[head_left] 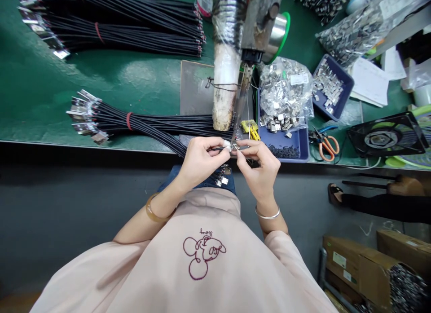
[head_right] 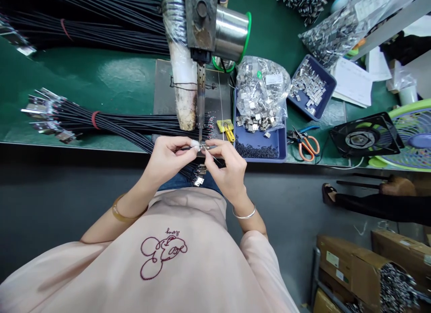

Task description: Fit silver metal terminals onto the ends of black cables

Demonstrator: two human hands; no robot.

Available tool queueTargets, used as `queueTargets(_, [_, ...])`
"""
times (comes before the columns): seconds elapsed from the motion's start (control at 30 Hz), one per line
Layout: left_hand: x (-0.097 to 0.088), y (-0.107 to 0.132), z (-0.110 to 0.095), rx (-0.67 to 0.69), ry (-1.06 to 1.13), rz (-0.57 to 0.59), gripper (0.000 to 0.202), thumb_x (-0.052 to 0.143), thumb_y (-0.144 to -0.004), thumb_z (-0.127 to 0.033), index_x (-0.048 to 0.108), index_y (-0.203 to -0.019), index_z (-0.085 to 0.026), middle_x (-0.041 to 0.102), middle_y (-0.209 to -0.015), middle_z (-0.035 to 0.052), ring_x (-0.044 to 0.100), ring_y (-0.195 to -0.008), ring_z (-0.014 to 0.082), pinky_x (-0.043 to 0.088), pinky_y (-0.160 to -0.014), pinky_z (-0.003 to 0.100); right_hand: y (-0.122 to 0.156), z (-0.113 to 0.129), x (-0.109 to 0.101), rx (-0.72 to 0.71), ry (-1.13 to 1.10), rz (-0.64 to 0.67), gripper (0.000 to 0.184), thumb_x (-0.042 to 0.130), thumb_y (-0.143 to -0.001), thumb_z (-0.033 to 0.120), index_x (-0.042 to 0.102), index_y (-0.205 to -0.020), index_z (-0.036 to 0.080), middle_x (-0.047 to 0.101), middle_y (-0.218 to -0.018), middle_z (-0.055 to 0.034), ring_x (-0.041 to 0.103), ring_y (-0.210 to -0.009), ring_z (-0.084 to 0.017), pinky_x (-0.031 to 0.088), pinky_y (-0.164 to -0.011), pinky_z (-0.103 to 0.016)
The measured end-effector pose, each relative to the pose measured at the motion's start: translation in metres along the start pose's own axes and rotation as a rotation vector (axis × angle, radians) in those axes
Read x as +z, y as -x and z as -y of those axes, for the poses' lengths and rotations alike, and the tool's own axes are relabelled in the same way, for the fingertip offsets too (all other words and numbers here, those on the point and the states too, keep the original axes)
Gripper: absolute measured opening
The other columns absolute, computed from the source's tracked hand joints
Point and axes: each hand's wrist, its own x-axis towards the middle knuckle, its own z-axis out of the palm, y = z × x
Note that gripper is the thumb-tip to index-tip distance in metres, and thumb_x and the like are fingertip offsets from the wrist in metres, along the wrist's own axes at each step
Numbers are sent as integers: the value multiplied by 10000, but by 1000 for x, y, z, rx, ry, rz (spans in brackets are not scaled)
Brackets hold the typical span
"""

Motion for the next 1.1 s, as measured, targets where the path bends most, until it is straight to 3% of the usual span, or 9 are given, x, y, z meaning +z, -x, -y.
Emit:
queueTargets(0.27, [2, -1, 0, 7, -11, -42, 139, 625, -755, -179, 740, -709, -116, 571, -604, -23, 411, -546, 57, 327, -507, 162, -6, -1, 0, -115, 71, 14, 124, 656, -873, 101, 648, -832, 218, 761, -985, -32, 729, -922, -157, 608, -820, -314])
queueTargets(0.43, [5, -1, 1, 34, -3, -98, 138, 627, -741, -178, 754, -734, -123, 586, -623, -20, 377, -533, 51, 308, -490, 163, -9, 0, -1, -161, 134, 13, 126, 667, -871, 107, 649, -840, 228, 762, -999, -26, 726, -920, -151, 594, -828, -305])
queueTargets(0.77, [4, 0, 4, 26, -92, -39, 141, 599, -753, -174, 700, -677, -113, 460, -576, -38, 353, -561, 55, 273, -503, 173, -3, -1, -3, -155, 142, 55, 130, 625, -885, 113, 620, -838, 234, 761, -1003, -32, 731, -935, -165, 597, -843, -335])
queueTargets(1.1, [6, 0, -1, 41, -58, -103, 140, 619, -760, -186, 740, -723, -126, 640, -651, -10, 516, -601, 84, 404, -549, 165, -8, 2, 3, -127, 143, -7, 121, 658, -894, 117, 650, -834, 222, 745, -966, -33, 717, -926, -157, 585, -822, -307])
